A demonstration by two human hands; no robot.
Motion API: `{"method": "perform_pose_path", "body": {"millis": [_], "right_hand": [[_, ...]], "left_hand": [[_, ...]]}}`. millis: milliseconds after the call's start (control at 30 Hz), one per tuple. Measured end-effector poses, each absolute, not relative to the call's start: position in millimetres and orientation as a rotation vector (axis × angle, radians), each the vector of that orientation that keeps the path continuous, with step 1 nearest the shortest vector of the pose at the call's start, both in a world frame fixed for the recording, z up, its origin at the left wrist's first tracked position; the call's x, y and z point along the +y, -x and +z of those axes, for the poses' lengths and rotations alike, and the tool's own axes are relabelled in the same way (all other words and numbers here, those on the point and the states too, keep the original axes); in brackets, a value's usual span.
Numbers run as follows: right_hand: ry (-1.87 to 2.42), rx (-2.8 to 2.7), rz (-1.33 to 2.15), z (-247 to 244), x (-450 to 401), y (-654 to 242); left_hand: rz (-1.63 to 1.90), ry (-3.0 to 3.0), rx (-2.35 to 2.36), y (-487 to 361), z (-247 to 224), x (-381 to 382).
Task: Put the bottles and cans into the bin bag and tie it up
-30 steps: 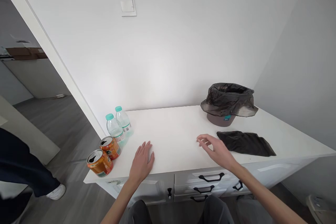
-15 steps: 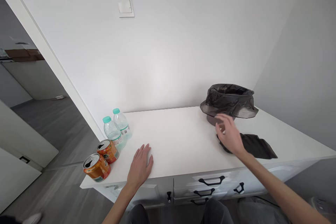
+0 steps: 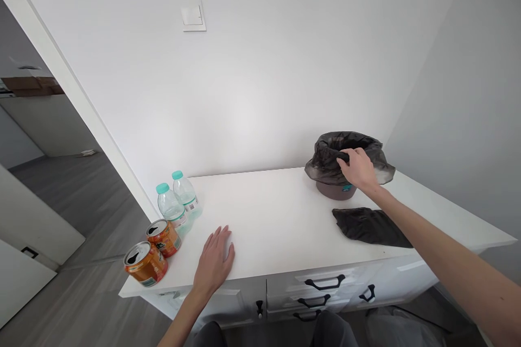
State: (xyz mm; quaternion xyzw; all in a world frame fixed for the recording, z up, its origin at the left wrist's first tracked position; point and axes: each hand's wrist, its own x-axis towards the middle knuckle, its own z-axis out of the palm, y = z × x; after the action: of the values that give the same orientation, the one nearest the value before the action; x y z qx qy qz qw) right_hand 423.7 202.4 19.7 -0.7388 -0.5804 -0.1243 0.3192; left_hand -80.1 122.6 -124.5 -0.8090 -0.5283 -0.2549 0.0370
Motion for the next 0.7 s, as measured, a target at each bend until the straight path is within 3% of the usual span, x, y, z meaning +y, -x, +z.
{"method": "perform_pose_path", "body": {"millis": [400, 567, 700], "right_hand": [[1.331, -1.663, 0.170, 30, 146, -302], [1.173, -1.788, 0.329, 56, 95, -247], [1.104, -1.635, 0.300, 53, 73, -232]], "left_hand": [[-0.894, 2.528, -1.632, 82, -125, 123], [-1.246, 2.612, -1.831, 67, -87, 116], [-1.529, 2.683, -1.681, 40, -39, 113]]}}
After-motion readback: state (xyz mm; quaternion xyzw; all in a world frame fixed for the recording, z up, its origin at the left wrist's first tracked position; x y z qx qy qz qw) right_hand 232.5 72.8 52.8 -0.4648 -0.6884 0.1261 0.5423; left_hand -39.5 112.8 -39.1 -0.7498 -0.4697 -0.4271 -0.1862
